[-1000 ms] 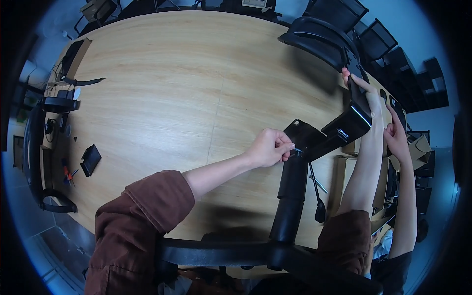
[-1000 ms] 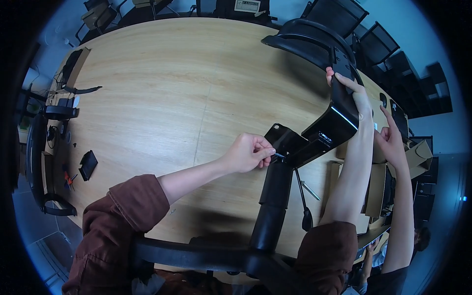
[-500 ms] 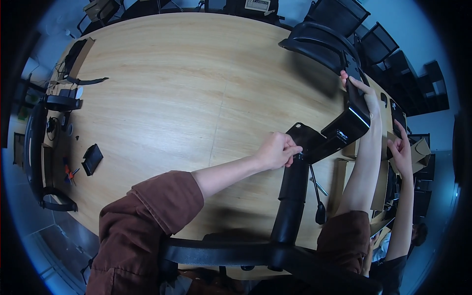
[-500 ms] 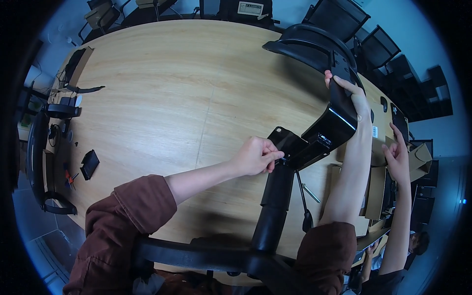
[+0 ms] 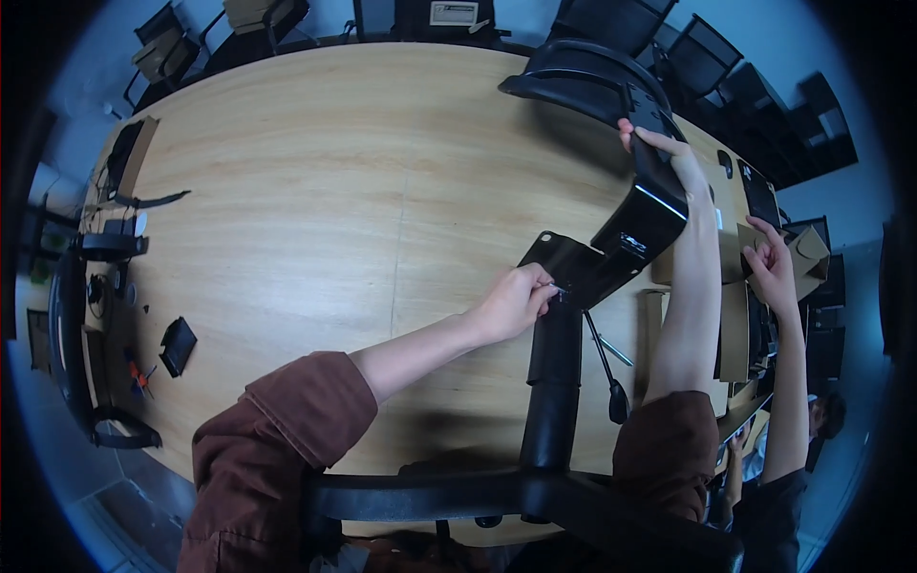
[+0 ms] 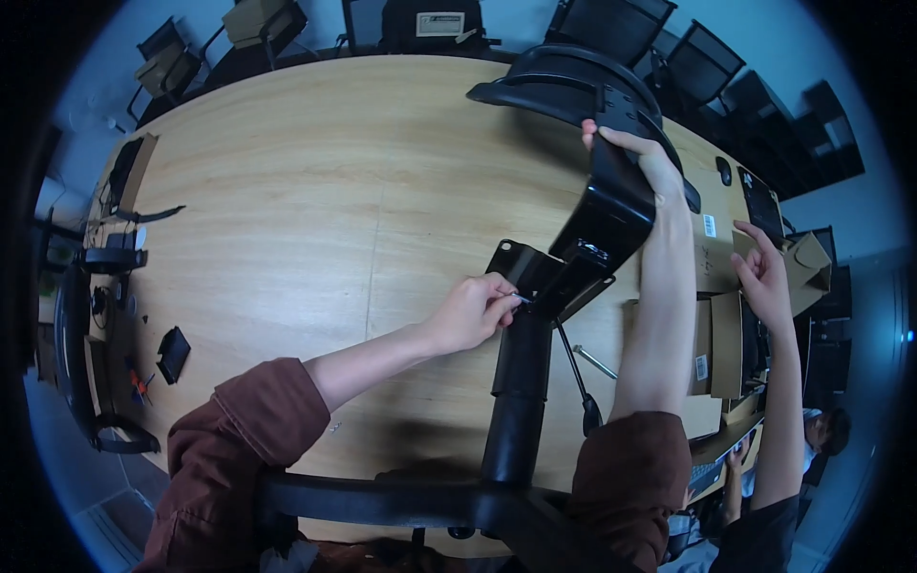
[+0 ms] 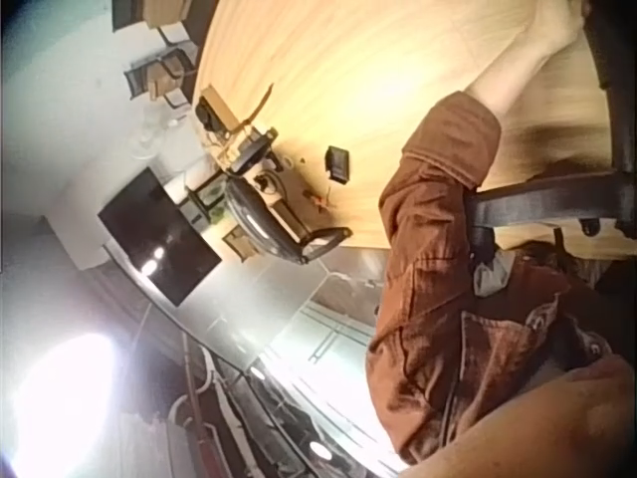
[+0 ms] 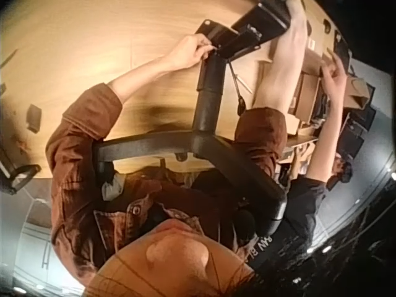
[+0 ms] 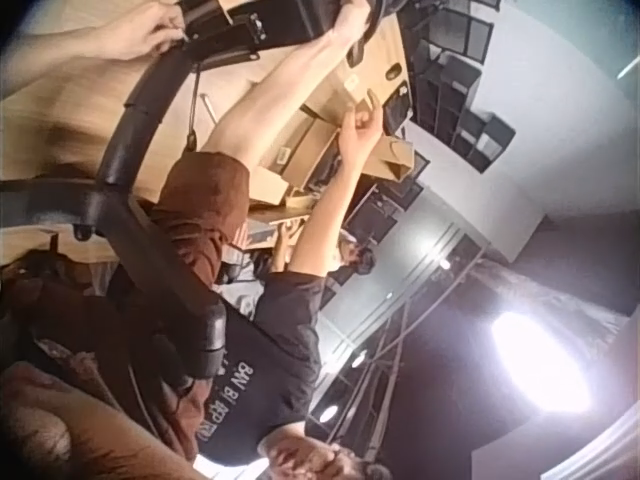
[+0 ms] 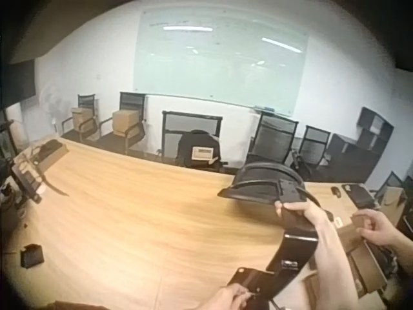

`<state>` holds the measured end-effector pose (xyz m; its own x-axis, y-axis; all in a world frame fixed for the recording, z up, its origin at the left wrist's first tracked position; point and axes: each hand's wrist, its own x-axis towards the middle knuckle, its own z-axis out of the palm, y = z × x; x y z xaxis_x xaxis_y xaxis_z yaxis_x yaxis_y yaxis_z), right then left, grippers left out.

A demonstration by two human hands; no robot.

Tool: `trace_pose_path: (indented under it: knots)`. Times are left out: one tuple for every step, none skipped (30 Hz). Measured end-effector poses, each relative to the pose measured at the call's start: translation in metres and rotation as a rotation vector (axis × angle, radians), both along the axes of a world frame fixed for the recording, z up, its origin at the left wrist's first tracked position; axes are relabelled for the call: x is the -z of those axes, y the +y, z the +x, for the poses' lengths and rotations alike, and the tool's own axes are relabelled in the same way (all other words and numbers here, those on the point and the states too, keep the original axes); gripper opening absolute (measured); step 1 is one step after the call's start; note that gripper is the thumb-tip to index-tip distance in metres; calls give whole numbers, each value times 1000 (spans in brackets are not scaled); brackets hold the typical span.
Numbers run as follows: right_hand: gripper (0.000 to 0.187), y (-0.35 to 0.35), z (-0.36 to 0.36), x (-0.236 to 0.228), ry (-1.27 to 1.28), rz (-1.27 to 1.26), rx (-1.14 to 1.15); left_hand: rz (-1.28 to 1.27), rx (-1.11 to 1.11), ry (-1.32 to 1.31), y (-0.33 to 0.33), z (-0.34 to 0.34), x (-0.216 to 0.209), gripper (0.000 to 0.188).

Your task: Assemble an office chair by attaching the seat and base components.

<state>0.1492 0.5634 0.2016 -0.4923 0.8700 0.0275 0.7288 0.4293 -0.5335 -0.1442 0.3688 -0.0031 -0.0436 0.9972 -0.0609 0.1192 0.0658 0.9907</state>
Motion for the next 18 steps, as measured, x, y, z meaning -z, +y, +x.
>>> trace_pose_path:
  knots:
    - [42, 10, 25, 6, 27, 1, -13, 24, 16, -3, 1, 0, -1, 17]
    - [39, 22, 46, 14, 47, -11, -13, 28, 17, 61, 0, 0, -3, 18]
    - [39, 30, 65, 21, 59, 8, -10, 27, 18, 134, 0, 1, -5, 19]
    - [38, 37, 75, 28, 44, 7, -16, 42, 33, 131, 1, 1, -7, 19]
    - [37, 41, 80, 33, 39, 27, -57, 28, 44, 166, 1, 2, -8, 21]
    - [37, 42, 81, 34, 36, 11, -5, 21, 49, 208, 2, 3, -9, 23]
    - [35, 41, 77, 34, 31, 11, 1, 25, 68, 207, 2, 5, -11, 23]
    - [33, 37, 72, 31, 37, 40, -12, 60, 47, 314, 2, 7, -11, 24]
    - [16, 33, 66, 27, 27, 75, -8, 97, 22, 422, 1, 8, -11, 25]
    - [13, 29, 62, 24, 46, 57, -16, 105, 31, 429, -1, 9, -11, 25]
    - [12, 27, 61, 22, 45, 56, -11, 162, 59, 418, -4, 9, -11, 26]
    - [11, 27, 63, 23, 46, 55, -2, 200, 90, 425, -5, 10, -11, 26]
    - [12, 30, 68, 27, 44, 53, 4, 233, 142, 471, -7, 13, -11, 28]
    - [15, 34, 77, 33, 45, 50, 9, 292, 128, 454, -7, 14, -11, 28]
    - [17, 40, 86, 40, 49, 51, 17, 236, 67, 394, -7, 15, -12, 28]
    - [21, 45, 95, 47, 56, 40, 24, 159, 11, 330, -6, 16, -13, 29]
    - [24, 47, 102, 49, 57, 34, 32, 189, -4, 350, -2, 12, -15, 29]
    - [28, 46, 104, 48, 58, 27, 39, 233, -3, 336, -3, 12, -16, 29]
